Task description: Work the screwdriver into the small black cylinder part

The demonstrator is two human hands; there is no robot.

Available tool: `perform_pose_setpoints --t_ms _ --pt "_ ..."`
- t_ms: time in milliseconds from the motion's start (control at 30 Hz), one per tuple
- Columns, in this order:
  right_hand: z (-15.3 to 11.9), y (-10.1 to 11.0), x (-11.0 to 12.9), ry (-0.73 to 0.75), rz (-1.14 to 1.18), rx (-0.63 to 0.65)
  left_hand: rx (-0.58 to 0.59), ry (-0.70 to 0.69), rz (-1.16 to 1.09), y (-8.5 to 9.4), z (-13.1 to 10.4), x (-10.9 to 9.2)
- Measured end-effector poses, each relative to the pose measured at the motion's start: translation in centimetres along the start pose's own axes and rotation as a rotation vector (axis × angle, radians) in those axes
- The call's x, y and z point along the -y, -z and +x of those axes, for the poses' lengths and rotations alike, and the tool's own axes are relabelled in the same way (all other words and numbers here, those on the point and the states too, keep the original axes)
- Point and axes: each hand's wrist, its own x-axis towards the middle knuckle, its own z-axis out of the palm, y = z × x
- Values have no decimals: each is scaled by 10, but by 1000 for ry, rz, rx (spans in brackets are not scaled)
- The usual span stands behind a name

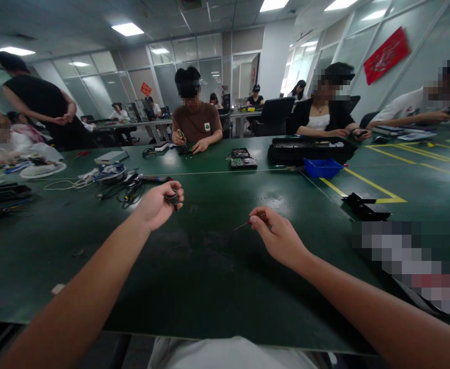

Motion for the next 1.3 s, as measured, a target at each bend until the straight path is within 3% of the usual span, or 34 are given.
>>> perform_pose_setpoints --t_ms 200,367,500,633,767,1000,1300 --pt "1 1 -1 -34 17 -89 163 -8 72 -57 -9 49" --pt "3 2 1 -32 22 -189 279 -57 259 -80 -18 83" --pt "2 2 1 -14 49 -229 376 -53 432 -78 -23 95" --pt "-1 3 0 19 91 -305 441 -169 603 -68 -26 101" --pt "-5 7 2 76 136 -373 357 -275 710 -64 -26 104" --pt "-9 8 5 119 111 -222 318 -357 726 -55 -15 111" --pt "-5 5 3 115 75 -207 268 -389 786 -57 -17 109"
